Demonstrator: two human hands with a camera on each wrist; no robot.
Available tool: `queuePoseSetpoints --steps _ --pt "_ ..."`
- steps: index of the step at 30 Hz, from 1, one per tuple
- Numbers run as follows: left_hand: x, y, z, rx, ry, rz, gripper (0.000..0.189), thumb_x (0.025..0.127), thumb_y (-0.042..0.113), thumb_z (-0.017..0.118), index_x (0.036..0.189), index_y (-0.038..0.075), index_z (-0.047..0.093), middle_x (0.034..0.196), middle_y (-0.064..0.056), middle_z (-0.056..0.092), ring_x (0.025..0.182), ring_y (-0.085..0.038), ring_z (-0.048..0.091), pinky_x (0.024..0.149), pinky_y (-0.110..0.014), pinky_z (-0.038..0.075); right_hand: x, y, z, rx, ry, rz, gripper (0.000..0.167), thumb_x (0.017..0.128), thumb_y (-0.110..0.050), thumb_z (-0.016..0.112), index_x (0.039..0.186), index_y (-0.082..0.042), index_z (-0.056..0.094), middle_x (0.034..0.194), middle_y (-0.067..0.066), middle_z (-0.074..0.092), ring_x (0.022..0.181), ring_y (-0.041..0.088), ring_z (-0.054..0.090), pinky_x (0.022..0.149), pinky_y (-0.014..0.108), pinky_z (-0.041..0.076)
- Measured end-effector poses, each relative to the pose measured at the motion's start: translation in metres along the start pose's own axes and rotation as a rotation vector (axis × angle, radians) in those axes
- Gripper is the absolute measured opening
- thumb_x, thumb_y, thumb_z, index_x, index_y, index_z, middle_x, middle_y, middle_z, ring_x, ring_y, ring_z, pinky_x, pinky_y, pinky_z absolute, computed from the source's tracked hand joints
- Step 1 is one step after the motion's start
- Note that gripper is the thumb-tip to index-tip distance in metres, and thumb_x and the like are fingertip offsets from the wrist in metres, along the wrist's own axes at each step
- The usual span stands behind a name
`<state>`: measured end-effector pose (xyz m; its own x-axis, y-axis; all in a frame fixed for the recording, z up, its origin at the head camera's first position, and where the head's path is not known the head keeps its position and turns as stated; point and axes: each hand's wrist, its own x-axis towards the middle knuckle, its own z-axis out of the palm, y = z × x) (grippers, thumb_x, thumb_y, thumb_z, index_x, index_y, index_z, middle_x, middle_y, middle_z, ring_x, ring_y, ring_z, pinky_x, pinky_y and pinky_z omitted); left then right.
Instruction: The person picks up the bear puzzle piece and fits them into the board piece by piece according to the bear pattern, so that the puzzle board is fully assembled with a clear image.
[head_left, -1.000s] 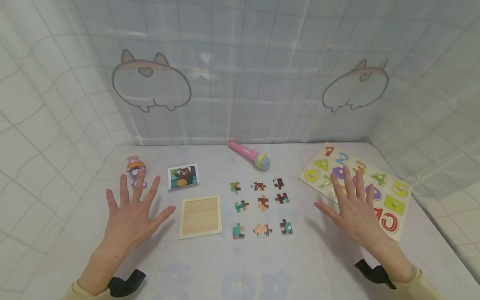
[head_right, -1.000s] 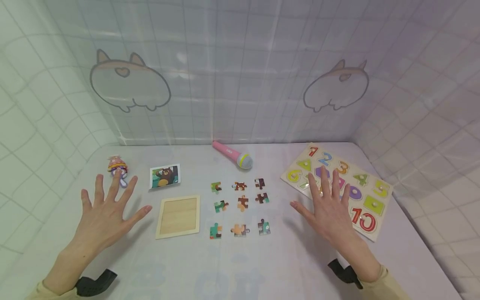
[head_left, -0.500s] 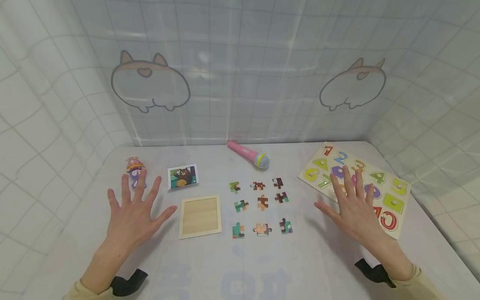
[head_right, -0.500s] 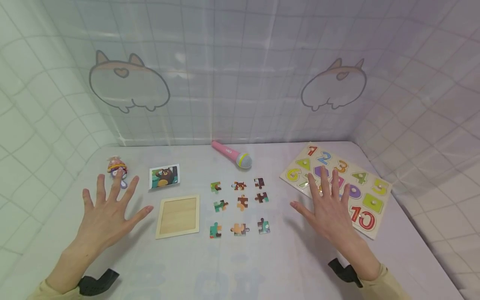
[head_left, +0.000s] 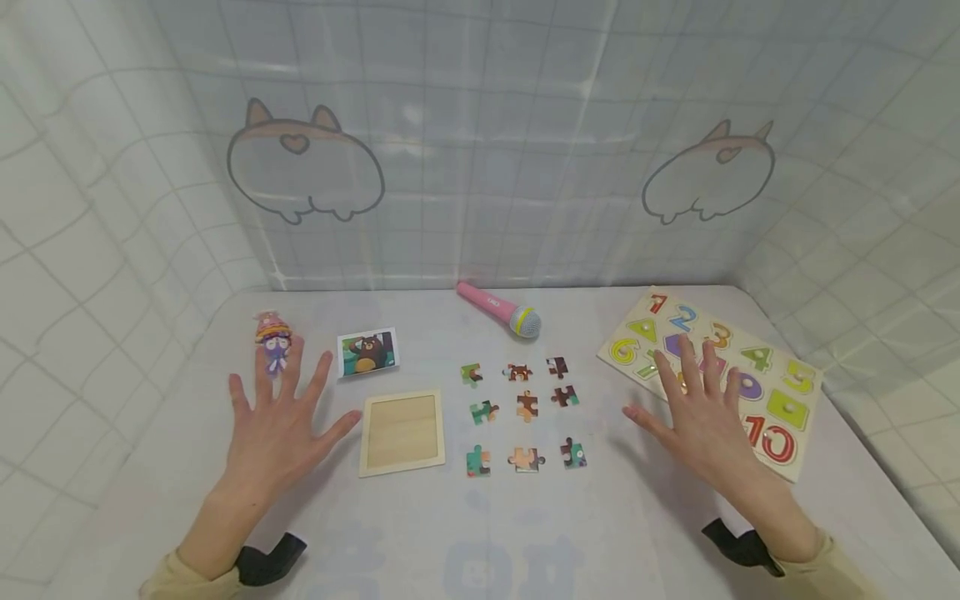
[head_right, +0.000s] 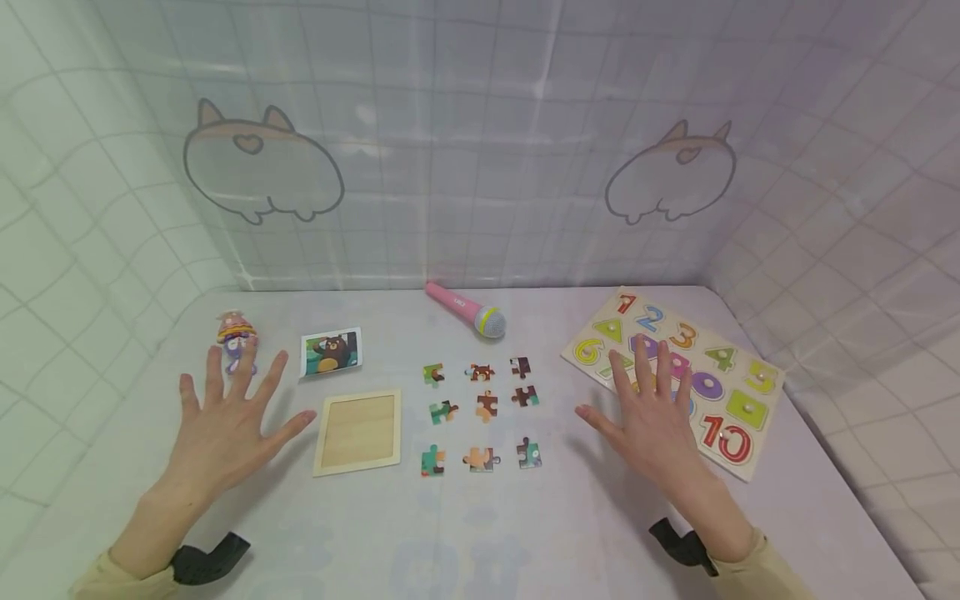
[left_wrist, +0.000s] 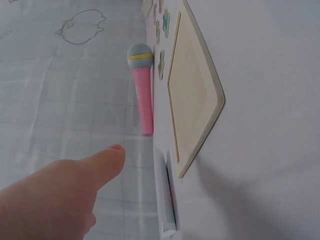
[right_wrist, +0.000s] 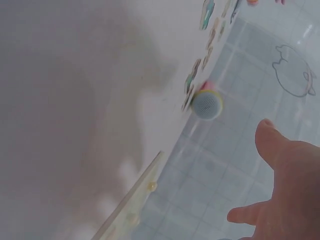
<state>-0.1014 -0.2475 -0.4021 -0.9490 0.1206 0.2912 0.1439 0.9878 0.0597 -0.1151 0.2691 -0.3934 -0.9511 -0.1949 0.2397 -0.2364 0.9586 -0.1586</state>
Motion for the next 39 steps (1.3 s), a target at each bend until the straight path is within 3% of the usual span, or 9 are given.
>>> queuePoseSetpoints --steps 4,11,19,27,33,39 --pt "0.000 0.005 0.002 -0.032 -0.038 0.010 0.095 0.085 0.068 0.061 0.157 0.014 0.030 0.166 -0.021 0.010 0.147 -0.058 0.004 0.108 -0.082 0.007 0.002 -0.006 0.003 0.021 -0.014 -0.008 0.091 0.091 -0.060 0.061 0.156 -0.005 0.029 0.167 0.020 0.001 0.153 0.040 -0.012 0.117 0.070 -0.007" --pt "0.001 0.013 0.000 -0.172 -0.243 0.028 0.108 0.084 0.073 0.061 0.158 0.004 0.024 0.165 -0.023 0.017 0.146 -0.055 0.017 0.113 -0.074 0.017 0.010 -0.023 0.012 0.096 0.007 -0.062 0.085 0.090 -0.054 0.066 0.153 -0.006 0.037 0.166 0.019 0.014 0.152 0.045 0.009 0.119 0.068 0.007" --pt "-0.006 0.014 0.003 -0.355 -0.438 0.069 0.119 0.073 0.072 0.073 0.155 -0.001 0.028 0.160 -0.024 0.031 0.145 -0.048 0.028 0.105 -0.071 0.036 0.023 -0.050 0.025 0.343 0.018 -0.095 0.067 0.090 -0.040 0.074 0.145 -0.010 0.049 0.158 0.016 0.035 0.145 0.039 0.032 0.114 0.064 0.029" --pt "-0.006 0.014 0.010 -0.416 -0.466 0.101 0.116 0.073 0.064 0.078 0.155 -0.001 0.029 0.158 -0.027 0.032 0.144 -0.047 0.033 0.109 -0.066 0.036 0.038 -0.080 0.037 0.614 -0.006 -0.085 0.050 0.091 -0.031 0.075 0.134 -0.010 0.059 0.143 0.008 0.054 0.135 0.028 0.049 0.111 0.053 0.041" --pt "-0.006 0.013 0.013 -0.427 -0.446 0.104 0.113 0.074 0.063 0.078 0.155 -0.001 0.031 0.158 -0.026 0.033 0.143 -0.047 0.035 0.109 -0.065 0.037 0.045 -0.104 0.046 0.775 -0.045 -0.039 0.044 0.091 -0.024 0.075 0.131 -0.011 0.061 0.135 0.007 0.061 0.126 0.028 0.056 0.103 0.053 0.048" --pt "-0.006 0.014 0.017 -0.432 -0.424 0.109 0.113 0.074 0.066 0.076 0.155 0.002 0.031 0.158 -0.024 0.033 0.144 -0.045 0.034 0.109 -0.065 0.037 0.054 -0.123 0.055 0.883 -0.085 -0.009 0.041 0.092 -0.021 0.074 0.129 -0.009 0.062 0.128 0.010 0.065 0.122 0.028 0.059 0.103 0.052 0.047"
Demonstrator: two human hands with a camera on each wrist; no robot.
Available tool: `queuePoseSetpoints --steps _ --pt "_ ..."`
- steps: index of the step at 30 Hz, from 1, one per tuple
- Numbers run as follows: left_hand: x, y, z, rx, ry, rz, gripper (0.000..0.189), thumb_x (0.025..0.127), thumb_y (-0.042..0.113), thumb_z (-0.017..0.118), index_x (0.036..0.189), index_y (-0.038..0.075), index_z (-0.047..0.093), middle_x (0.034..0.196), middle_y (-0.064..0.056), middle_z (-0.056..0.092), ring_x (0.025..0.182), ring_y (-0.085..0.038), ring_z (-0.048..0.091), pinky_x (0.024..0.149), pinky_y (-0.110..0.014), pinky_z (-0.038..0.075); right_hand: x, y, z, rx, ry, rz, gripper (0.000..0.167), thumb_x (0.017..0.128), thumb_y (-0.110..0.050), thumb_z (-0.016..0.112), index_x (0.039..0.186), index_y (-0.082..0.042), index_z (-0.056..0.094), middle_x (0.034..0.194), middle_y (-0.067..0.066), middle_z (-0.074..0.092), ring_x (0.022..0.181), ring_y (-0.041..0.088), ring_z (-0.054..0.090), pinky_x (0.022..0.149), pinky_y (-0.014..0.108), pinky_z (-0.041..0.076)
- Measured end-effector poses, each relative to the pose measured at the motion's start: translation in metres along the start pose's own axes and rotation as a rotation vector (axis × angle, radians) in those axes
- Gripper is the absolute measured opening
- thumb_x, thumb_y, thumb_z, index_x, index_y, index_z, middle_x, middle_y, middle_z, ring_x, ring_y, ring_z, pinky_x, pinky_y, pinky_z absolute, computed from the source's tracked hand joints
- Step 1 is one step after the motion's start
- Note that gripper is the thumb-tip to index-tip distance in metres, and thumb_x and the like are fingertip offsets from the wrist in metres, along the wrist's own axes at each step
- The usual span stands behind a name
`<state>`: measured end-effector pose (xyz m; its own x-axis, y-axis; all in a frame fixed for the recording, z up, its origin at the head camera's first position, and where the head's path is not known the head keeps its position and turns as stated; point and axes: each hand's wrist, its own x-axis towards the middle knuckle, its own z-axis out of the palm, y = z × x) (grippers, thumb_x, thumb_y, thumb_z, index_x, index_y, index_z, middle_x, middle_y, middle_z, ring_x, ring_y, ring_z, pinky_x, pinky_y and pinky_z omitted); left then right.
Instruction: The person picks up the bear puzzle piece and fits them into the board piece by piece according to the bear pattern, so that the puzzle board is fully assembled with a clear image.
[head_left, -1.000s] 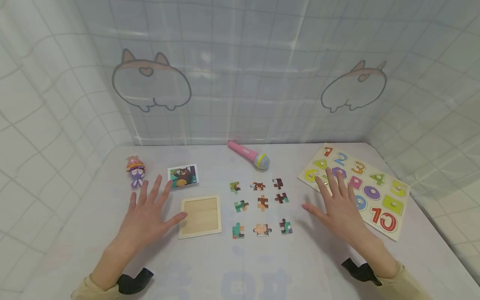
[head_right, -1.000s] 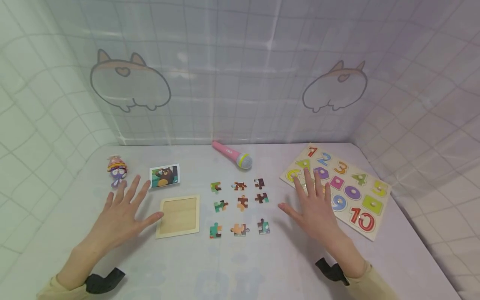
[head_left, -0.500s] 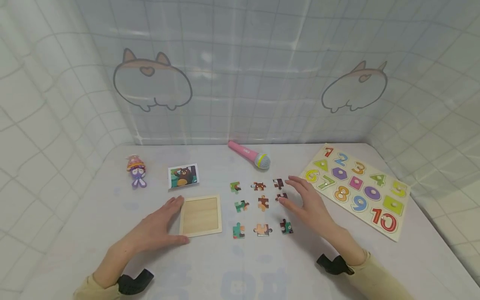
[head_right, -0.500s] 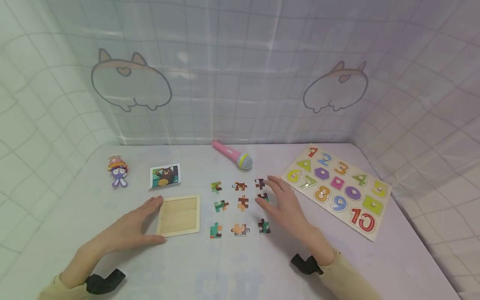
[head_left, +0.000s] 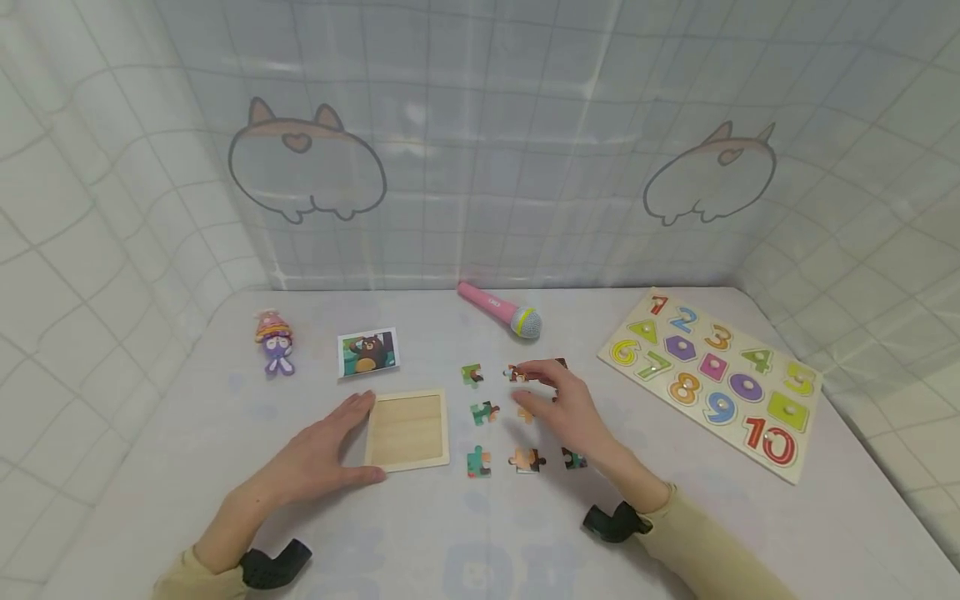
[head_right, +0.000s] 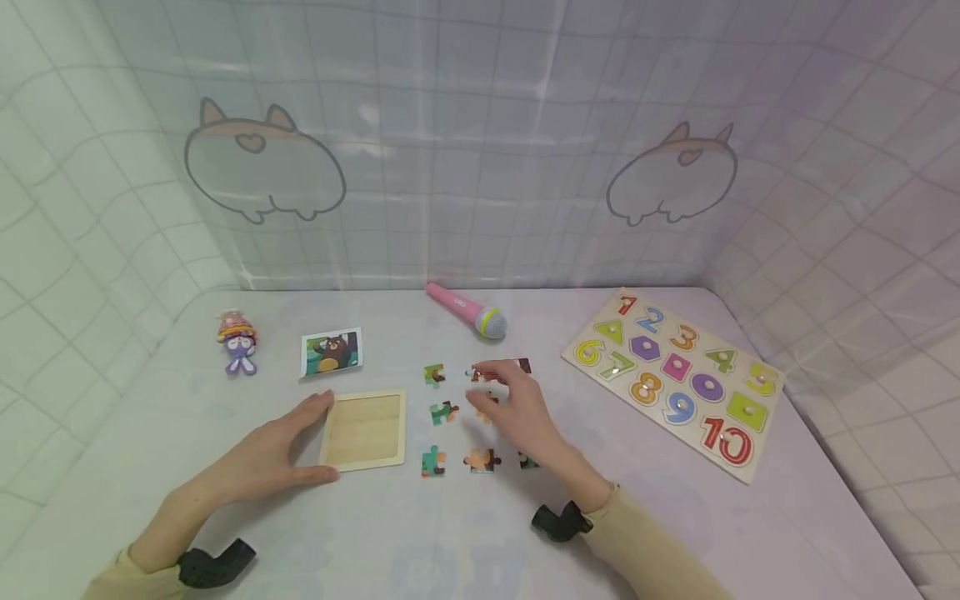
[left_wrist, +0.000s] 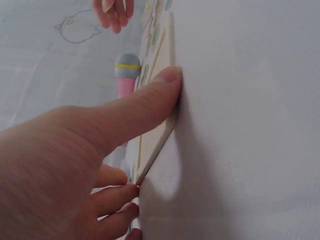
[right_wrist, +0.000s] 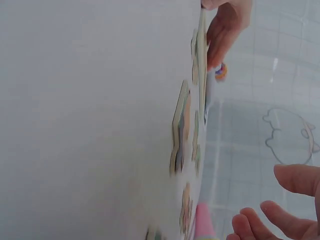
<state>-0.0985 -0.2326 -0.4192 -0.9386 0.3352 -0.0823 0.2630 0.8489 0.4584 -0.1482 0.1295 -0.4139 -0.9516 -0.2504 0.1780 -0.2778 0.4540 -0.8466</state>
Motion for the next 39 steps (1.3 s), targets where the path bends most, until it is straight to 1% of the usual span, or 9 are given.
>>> queuePoseSetpoints --steps 3,9,14,18,20,23,27,33,39 --pt "0.001 0.000 0.002 -0.001 -0.003 -0.003 0.113 0.074 0.068 0.075 0.156 0.004 0.030 0.159 -0.023 0.032 0.145 -0.045 0.033 0.109 -0.065 0.036 0.005 -0.001 0.008 0.039 -0.001 0.015 0.039 0.092 -0.018 0.073 0.128 -0.008 0.063 0.127 0.012 0.066 0.121 0.028 0.060 0.108 0.051 0.044" --pt "0.001 -0.005 0.003 -0.039 -0.006 0.000 0.112 0.075 0.067 0.075 0.158 0.008 0.028 0.161 -0.020 0.031 0.146 -0.045 0.030 0.112 -0.066 0.033 0.016 -0.006 0.024 0.065 0.003 0.078 0.038 0.091 -0.017 0.073 0.128 -0.011 0.064 0.127 0.008 0.067 0.122 0.027 0.060 0.107 0.049 0.046" --pt "0.003 -0.011 0.005 -0.062 -0.009 0.012 0.110 0.076 0.065 0.076 0.158 0.009 0.029 0.161 -0.017 0.031 0.146 -0.045 0.030 0.113 -0.065 0.031 0.026 -0.007 0.037 0.033 0.006 0.083 0.036 0.091 -0.014 0.072 0.127 -0.010 0.065 0.125 0.006 0.068 0.118 0.024 0.061 0.104 0.045 0.048" --pt "0.005 -0.013 0.007 -0.065 0.002 0.028 0.108 0.076 0.065 0.075 0.157 0.009 0.030 0.162 -0.016 0.032 0.145 -0.046 0.032 0.113 -0.065 0.031 0.035 -0.006 0.044 0.013 0.011 0.074 0.034 0.092 -0.010 0.070 0.126 -0.008 0.065 0.123 0.007 0.068 0.116 0.025 0.060 0.100 0.045 0.050" --pt "0.005 -0.013 0.008 -0.066 0.005 0.031 0.107 0.077 0.064 0.076 0.157 0.009 0.030 0.161 -0.015 0.032 0.144 -0.047 0.032 0.113 -0.065 0.031 0.039 -0.005 0.047 0.006 0.005 0.077 0.034 0.092 -0.008 0.069 0.126 -0.007 0.065 0.124 0.008 0.067 0.118 0.026 0.060 0.101 0.045 0.049" --pt "0.005 -0.013 0.009 -0.068 0.007 0.030 0.106 0.077 0.062 0.077 0.157 0.010 0.031 0.161 -0.016 0.033 0.144 -0.048 0.033 0.113 -0.065 0.032 0.045 -0.003 0.051 -0.039 -0.011 0.078 0.034 0.092 -0.007 0.069 0.126 -0.007 0.065 0.124 0.009 0.066 0.119 0.027 0.059 0.102 0.045 0.049" --pt "0.006 -0.013 0.010 -0.069 0.008 0.031 0.104 0.077 0.061 0.077 0.157 0.011 0.033 0.161 -0.015 0.033 0.144 -0.047 0.034 0.114 -0.064 0.032 0.051 0.001 0.054 -0.116 -0.035 0.046 0.033 0.092 -0.005 0.068 0.125 -0.006 0.066 0.124 0.010 0.067 0.118 0.027 0.058 0.101 0.045 0.050" --pt "0.005 -0.014 0.010 -0.064 0.015 0.040 0.100 0.080 0.063 0.074 0.156 0.012 0.034 0.161 -0.014 0.034 0.144 -0.046 0.034 0.114 -0.064 0.031 0.054 0.006 0.056 -0.186 -0.062 -0.009 0.032 0.091 -0.005 0.070 0.123 -0.005 0.067 0.123 0.010 0.068 0.116 0.026 0.055 0.102 0.044 0.048" --pt "0.006 -0.015 0.009 -0.065 0.021 0.043 0.096 0.082 0.060 0.073 0.156 0.013 0.034 0.161 -0.014 0.033 0.145 -0.045 0.033 0.114 -0.065 0.030 0.055 0.011 0.058 -0.235 -0.040 -0.079 0.028 0.090 -0.006 0.073 0.117 -0.005 0.069 0.117 0.009 0.070 0.113 0.026 0.055 0.100 0.043 0.048"
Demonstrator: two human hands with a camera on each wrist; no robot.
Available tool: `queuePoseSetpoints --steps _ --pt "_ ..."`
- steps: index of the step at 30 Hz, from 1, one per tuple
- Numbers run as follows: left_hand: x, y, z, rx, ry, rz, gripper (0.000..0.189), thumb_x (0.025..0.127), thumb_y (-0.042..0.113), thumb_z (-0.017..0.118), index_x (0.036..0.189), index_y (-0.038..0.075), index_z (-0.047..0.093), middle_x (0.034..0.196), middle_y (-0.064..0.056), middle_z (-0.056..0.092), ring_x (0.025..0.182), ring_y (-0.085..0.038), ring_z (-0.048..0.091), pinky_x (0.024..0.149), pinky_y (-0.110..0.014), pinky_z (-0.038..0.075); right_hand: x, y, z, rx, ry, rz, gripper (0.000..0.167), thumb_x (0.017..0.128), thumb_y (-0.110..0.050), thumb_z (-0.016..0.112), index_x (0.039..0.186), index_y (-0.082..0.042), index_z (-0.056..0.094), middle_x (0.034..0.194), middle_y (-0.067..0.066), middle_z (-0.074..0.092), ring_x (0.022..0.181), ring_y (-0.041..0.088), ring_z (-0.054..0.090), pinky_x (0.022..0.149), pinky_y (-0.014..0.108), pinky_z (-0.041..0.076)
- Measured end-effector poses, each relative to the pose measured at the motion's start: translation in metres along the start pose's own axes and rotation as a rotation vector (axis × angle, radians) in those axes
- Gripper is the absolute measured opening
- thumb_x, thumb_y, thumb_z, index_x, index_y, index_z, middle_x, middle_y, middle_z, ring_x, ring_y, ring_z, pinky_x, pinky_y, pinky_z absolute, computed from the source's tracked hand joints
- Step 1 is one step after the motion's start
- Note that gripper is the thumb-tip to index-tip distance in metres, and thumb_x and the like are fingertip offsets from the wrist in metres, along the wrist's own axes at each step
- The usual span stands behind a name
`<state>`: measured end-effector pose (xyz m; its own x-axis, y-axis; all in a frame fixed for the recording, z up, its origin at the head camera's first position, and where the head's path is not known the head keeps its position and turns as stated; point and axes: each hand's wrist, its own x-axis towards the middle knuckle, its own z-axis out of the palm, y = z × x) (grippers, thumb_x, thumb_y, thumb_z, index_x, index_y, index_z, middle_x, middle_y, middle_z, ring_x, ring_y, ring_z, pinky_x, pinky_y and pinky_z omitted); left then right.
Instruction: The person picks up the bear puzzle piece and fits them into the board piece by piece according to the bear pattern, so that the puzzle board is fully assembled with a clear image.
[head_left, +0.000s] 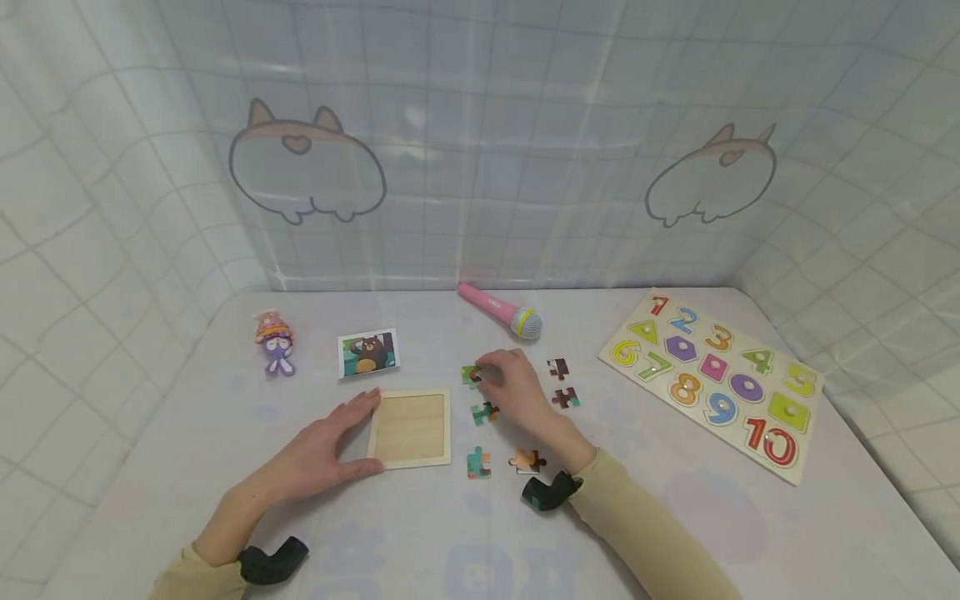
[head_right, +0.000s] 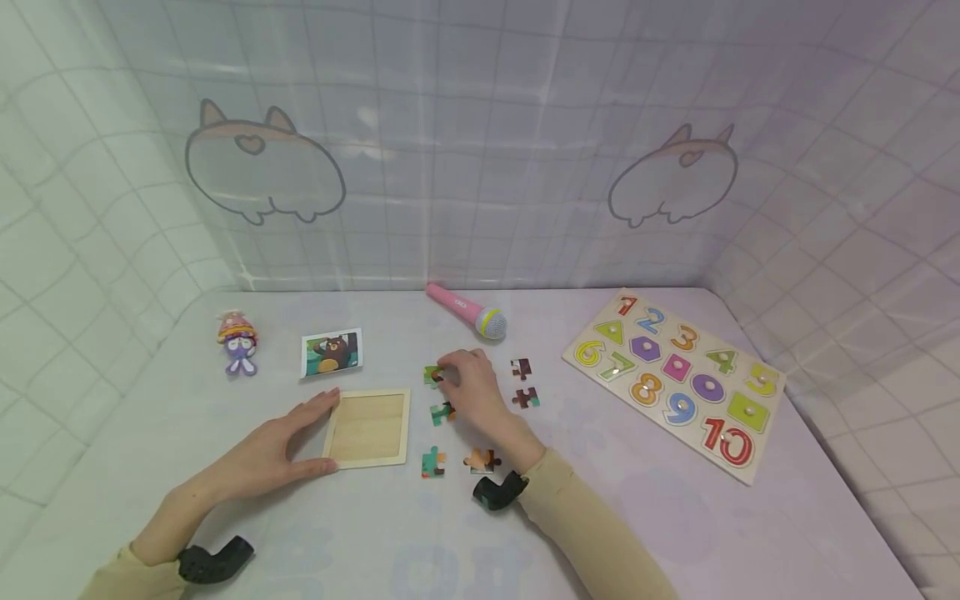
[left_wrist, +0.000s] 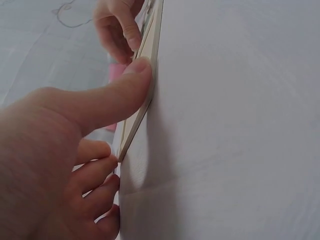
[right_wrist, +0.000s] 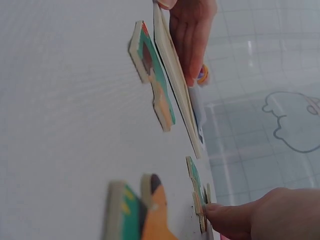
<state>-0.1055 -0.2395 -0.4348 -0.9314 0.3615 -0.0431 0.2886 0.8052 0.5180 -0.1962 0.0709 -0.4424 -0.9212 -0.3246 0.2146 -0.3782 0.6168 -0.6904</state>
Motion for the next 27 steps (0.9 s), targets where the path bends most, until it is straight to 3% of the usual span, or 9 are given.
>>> queuePoseSetpoints --steps 13,27 --pt "0.0007 -0.0013 0.0020 -0.033 -0.024 -0.037 0.100 0.079 0.062 0.073 0.158 0.018 0.031 0.163 -0.011 0.031 0.146 -0.043 0.032 0.112 -0.066 0.032 -0.0002 0.0014 0.0003 -0.029 0.025 -0.029 0.022 0.089 -0.013 0.076 0.109 -0.007 0.071 0.108 0.006 0.071 0.104 0.022 0.056 0.092 0.040 0.050" --pt "0.0017 -0.0007 0.0027 -0.059 -0.028 -0.009 0.097 0.082 0.054 0.075 0.158 0.015 0.031 0.164 -0.010 0.029 0.147 -0.038 0.031 0.115 -0.059 0.033 -0.0008 0.0017 0.0006 -0.049 0.027 -0.047 0.018 0.090 -0.013 0.075 0.106 -0.006 0.071 0.103 0.004 0.070 0.097 0.019 0.055 0.085 0.036 0.049"
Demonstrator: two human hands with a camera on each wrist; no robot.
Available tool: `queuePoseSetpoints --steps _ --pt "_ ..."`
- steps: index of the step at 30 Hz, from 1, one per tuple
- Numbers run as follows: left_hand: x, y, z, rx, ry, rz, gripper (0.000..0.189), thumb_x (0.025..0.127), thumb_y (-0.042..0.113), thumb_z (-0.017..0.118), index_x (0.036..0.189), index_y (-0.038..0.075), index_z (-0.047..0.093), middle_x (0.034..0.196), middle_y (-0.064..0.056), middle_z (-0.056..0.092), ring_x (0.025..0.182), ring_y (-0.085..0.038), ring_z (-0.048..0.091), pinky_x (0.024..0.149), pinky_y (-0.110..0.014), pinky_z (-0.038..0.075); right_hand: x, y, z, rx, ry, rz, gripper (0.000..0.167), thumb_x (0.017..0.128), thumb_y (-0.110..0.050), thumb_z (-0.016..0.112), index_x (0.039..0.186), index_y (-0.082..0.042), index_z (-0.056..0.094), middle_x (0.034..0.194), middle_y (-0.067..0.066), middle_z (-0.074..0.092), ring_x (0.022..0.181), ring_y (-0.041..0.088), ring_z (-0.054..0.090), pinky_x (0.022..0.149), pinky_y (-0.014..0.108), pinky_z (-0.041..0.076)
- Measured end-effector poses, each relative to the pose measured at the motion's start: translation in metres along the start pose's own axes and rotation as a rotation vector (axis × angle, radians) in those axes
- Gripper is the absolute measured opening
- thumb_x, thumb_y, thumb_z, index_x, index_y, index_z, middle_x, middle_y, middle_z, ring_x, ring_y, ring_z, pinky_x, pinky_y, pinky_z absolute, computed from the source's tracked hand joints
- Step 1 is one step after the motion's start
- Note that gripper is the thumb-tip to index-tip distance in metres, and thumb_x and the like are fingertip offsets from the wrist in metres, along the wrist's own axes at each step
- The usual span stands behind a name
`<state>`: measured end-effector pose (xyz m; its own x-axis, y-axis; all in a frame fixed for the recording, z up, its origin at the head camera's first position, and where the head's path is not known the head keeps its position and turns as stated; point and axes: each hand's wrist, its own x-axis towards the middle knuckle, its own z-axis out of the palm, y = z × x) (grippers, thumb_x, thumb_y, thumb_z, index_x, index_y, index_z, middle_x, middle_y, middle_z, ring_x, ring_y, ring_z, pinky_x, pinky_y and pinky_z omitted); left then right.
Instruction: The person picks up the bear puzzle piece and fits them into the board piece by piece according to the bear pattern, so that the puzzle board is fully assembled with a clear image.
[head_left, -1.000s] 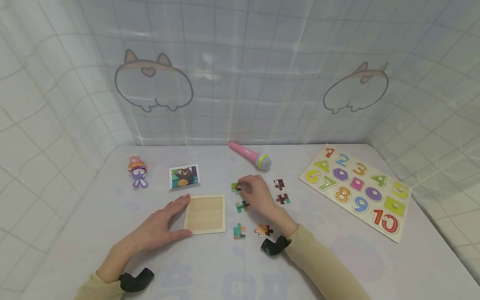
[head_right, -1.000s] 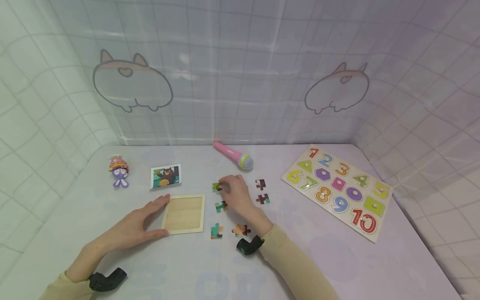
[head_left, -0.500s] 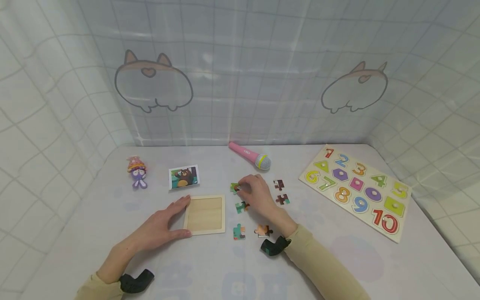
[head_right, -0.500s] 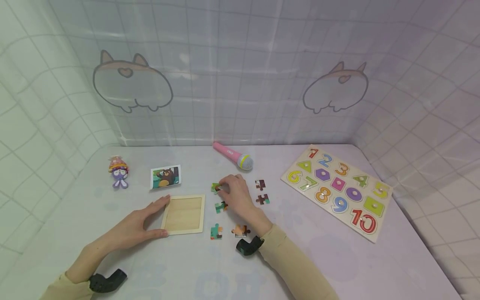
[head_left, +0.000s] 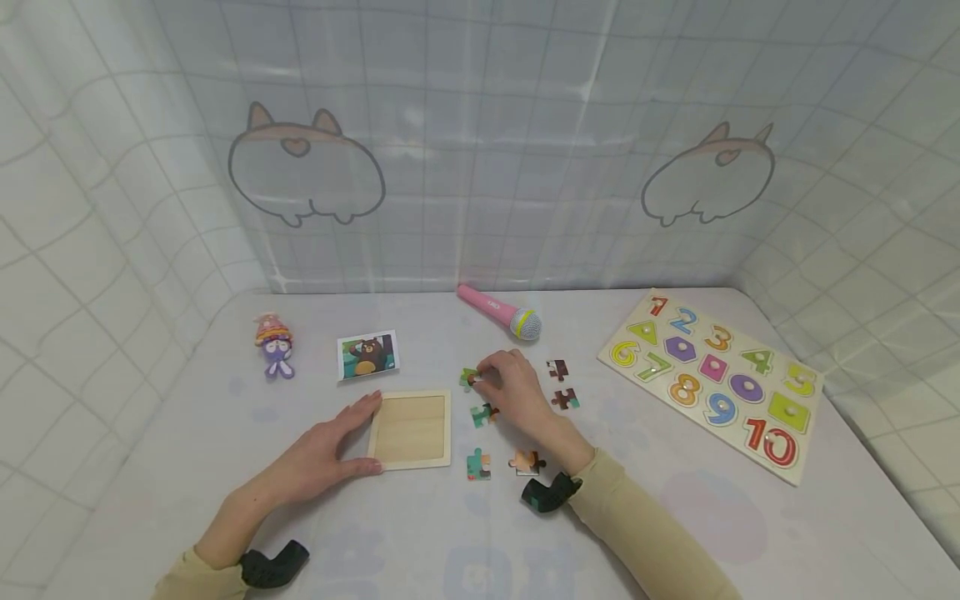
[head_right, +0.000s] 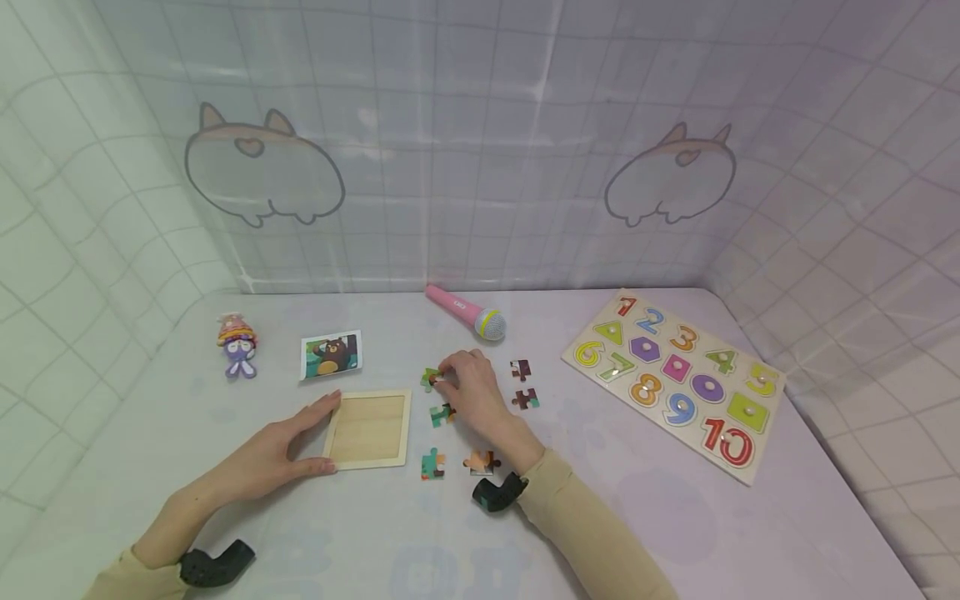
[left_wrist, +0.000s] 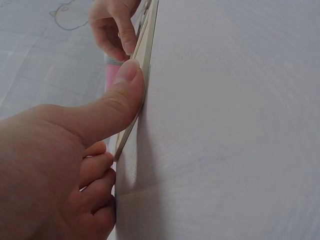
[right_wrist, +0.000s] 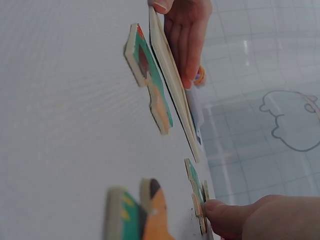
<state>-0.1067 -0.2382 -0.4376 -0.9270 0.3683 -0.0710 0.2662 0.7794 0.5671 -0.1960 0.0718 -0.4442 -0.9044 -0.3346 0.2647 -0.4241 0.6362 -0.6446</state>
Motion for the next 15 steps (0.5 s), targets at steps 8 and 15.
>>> queuePoseSetpoints --steps 8,15 --pt "-0.0007 0.0008 -0.0002 -0.019 -0.012 0.002 0.095 0.083 0.052 0.075 0.158 0.015 0.029 0.165 -0.009 0.026 0.149 -0.039 0.028 0.115 -0.060 0.031 0.0005 0.0031 0.0014 -0.009 0.004 -0.026 0.019 0.091 -0.014 0.074 0.107 -0.006 0.070 0.103 0.005 0.070 0.097 0.020 0.056 0.084 0.036 0.050" --pt "-0.0010 0.0010 -0.0001 -0.023 -0.014 -0.017 0.098 0.083 0.055 0.074 0.159 0.016 0.027 0.164 -0.013 0.028 0.147 -0.041 0.029 0.114 -0.062 0.031 -0.0006 0.0031 0.0016 -0.001 0.003 -0.010 0.020 0.092 -0.015 0.073 0.109 -0.005 0.069 0.105 0.005 0.070 0.098 0.019 0.055 0.085 0.036 0.050"
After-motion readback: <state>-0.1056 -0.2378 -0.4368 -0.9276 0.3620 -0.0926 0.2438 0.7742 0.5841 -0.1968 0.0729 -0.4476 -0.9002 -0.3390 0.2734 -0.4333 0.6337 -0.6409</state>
